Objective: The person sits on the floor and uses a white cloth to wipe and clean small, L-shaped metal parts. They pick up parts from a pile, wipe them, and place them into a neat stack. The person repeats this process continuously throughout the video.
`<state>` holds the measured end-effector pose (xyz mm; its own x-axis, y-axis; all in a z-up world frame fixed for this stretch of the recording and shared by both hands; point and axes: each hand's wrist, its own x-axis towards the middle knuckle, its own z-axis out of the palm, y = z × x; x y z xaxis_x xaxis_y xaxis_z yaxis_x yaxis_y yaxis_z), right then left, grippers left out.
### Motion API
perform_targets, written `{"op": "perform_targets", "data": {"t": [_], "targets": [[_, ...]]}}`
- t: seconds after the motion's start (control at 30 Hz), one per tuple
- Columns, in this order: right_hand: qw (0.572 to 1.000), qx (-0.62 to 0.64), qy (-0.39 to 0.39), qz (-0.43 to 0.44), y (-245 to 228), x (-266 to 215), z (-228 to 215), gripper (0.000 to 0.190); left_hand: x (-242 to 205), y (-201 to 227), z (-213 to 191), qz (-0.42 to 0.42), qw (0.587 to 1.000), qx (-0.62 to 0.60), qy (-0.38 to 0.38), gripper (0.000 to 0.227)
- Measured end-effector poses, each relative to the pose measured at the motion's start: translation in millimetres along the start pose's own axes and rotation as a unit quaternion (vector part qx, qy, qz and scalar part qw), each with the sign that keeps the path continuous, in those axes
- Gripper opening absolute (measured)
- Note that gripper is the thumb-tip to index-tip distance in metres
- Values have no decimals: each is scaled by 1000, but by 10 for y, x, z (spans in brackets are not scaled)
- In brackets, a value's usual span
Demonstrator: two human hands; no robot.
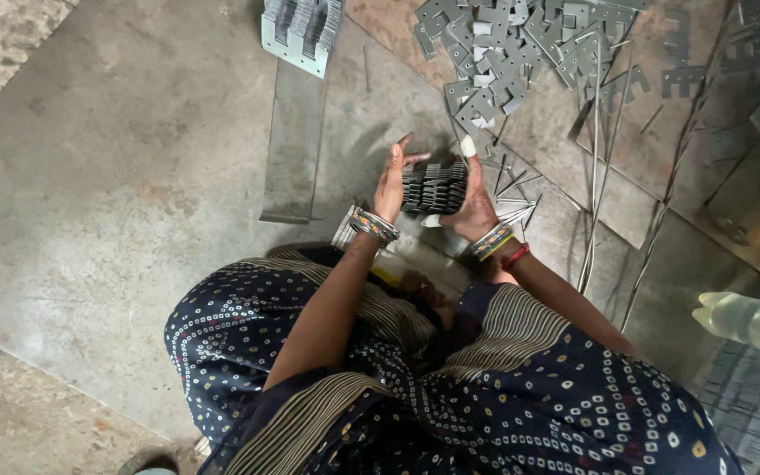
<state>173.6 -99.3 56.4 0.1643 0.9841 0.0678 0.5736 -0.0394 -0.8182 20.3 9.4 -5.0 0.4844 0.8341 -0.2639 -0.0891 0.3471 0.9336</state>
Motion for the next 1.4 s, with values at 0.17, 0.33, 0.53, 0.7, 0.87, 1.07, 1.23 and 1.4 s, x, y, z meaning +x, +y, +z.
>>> {"op": "perform_targets", "data": {"t": [0.17,0.33,0.53,0.7,0.87,1.07,1.23,1.4], "targets": [[999,-41,-36,3,14,-30,-75,142,-40,57,41,19,1000,-11,12,78],[990,-43,-50,122,-172,-93,-51,132,-205,116,96,-24,997,-69,18,73],[986,-151,32,-68,-390,-79,84,128,-174,117,206,49,996,-42,66,78],[973,-218,0,-76,-355,31,48,106,-185,33,76,-5,999,-25,-37,84],[995,-91,-9,-45,-388,-139,-3,110,-240,-5,119,3,999,-45,-18,83],[989,-145,-20,-34,-502,-234,40,129,-330,30,170,17,1000,6,-6,78],[992,-120,-13,39,-334,-157,-52,128,-303,-116,166,29,999,-14,-12,73],[995,-96,25,10,-101,-181,97,130,-280,-184,251,80,996,-13,27,66]]}}
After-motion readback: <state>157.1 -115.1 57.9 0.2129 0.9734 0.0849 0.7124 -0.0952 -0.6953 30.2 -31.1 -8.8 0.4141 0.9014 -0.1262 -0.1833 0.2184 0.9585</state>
